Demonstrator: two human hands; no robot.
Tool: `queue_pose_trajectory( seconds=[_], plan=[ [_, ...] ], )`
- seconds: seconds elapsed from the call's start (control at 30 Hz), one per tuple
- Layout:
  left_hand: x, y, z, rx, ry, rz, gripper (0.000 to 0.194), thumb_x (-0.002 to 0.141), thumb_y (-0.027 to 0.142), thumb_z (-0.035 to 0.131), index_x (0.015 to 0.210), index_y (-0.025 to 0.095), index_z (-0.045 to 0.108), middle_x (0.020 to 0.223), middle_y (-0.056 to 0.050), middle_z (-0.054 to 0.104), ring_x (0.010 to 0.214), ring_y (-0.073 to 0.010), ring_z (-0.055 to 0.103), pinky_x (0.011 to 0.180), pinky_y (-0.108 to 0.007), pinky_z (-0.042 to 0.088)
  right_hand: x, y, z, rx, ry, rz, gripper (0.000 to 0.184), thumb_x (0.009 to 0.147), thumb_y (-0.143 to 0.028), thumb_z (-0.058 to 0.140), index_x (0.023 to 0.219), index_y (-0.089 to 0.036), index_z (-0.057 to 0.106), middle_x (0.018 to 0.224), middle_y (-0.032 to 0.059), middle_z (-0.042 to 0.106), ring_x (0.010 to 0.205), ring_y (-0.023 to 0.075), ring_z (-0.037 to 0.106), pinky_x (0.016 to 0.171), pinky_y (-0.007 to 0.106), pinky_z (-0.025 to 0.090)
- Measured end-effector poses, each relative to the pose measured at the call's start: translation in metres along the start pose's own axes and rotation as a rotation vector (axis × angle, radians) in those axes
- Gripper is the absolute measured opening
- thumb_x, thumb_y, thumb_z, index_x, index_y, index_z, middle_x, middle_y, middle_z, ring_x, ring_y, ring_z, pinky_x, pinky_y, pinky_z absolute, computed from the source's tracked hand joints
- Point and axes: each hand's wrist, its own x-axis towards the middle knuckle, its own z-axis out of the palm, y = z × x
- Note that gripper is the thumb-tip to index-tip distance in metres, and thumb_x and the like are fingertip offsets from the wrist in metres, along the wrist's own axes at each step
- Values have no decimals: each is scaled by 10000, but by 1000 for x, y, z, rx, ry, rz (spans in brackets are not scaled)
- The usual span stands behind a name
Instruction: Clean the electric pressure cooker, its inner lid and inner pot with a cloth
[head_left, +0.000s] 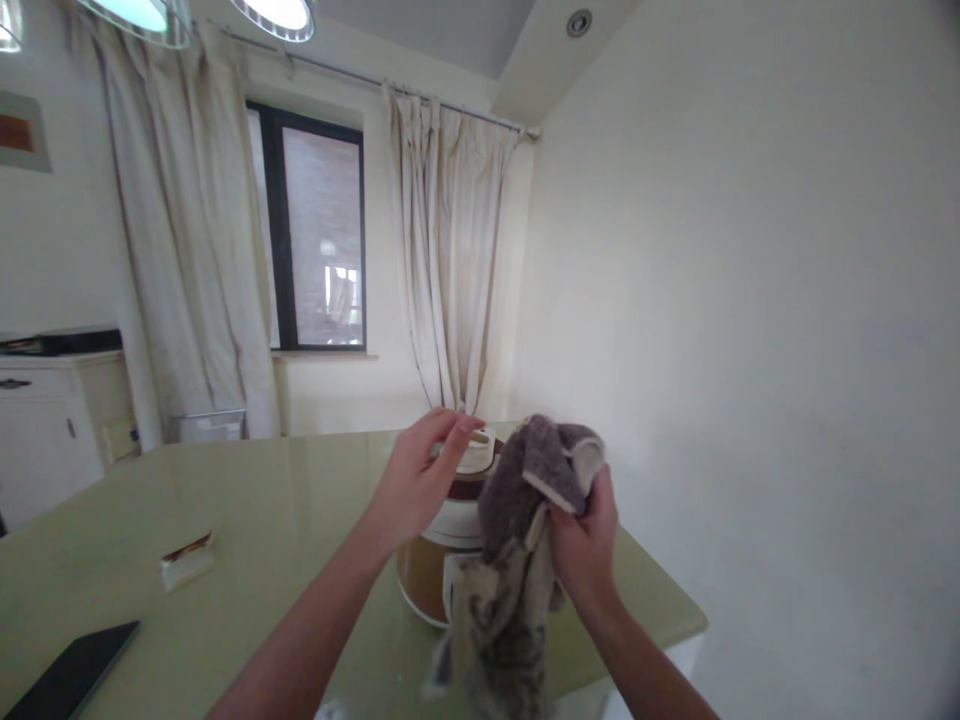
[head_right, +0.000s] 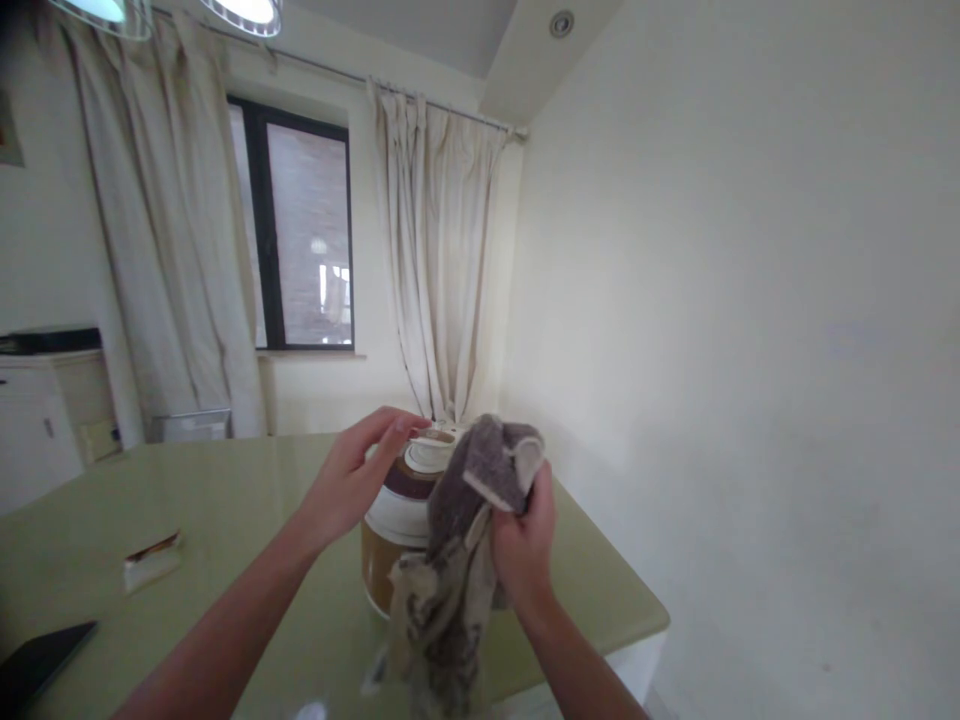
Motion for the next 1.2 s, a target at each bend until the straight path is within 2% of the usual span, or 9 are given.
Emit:
queue_pose_trajectory(
  seconds=[0.1,0.17,0.3,0.4,0.47,0.7,0.87,1.1,1.2],
  plan=[
    [13,-60,-8,134,146,-75,421,1013,484,450,1027,189,751,1048,-84,781,978,-219,715,909,-343,556,30,0,-10,-171,239,-53,438,915,-339,637,1324,-189,588,1196,89,688,1070,261,645,952,404,510],
    [18,-103,-8,249,135,-175,377,972,442,481,1082,187,736,1108,-103,776,1008,-238,719,950,-382,552,42,0,-9,-281,234,-147,565,921,-334,619,1452,-178,502,1319,127,648,1197,292,616,1040,452,476],
    [17,-167,-2,380,104,-329,459,937,448,460,1146,130,720,1211,-179,752,1164,-305,686,1074,-466,498,42,13,13,-477,-281,-212,708,974,-404,561,1614,-190,347,1628,155,426,1500,322,400,1218,498,342],
    [11,-191,0,316,53,-392,536,932,493,438,1207,126,716,1304,-170,730,1251,-300,659,1143,-450,454,32,34,29,-516,-774,-66,716,1022,-523,491,1632,-176,346,1631,161,442,1492,315,437,1216,488,368],
    [7,-199,-1,278,36,-416,571,927,507,433,1259,129,705,1358,-155,711,1289,-291,643,1168,-438,435,29,51,33,-510,-903,-27,691,1054,-542,416,1635,-175,351,1624,153,458,1491,301,446,1230,486,349],
    [-1,-202,-1,308,85,-423,593,945,528,416,1287,149,718,1391,-133,699,1339,-302,615,1195,-463,407,75,124,45,-639,-875,50,600,1008,-428,498,1531,-136,524,1545,170,553,1436,312,510,1227,484,346],
    [-4,-198,0,291,93,-416,568,984,506,375,1279,172,727,1403,-117,694,1363,-282,601,1207,-440,388,102,142,58,-647,-865,263,509,997,-472,538,1422,-212,647,1435,116,663,1331,319,603,1151,449,431],
    [-5,-199,1,235,101,-476,579,1026,520,319,1262,200,740,1404,-123,692,1369,-306,592,1189,-485,391,-11,104,30,-520,-389,-69,461,1052,-359,389,1425,-213,616,1468,112,622,1385,291,521,1196,532,356],
    [-5,-206,-2,219,106,-469,528,1013,419,339,1302,197,721,1381,-122,707,1350,-308,601,1179,-509,397,-57,71,35,-570,-416,-242,467,1003,-286,477,1457,-258,580,1472,91,612,1399,312,484,1219,568,287]
  ],
)
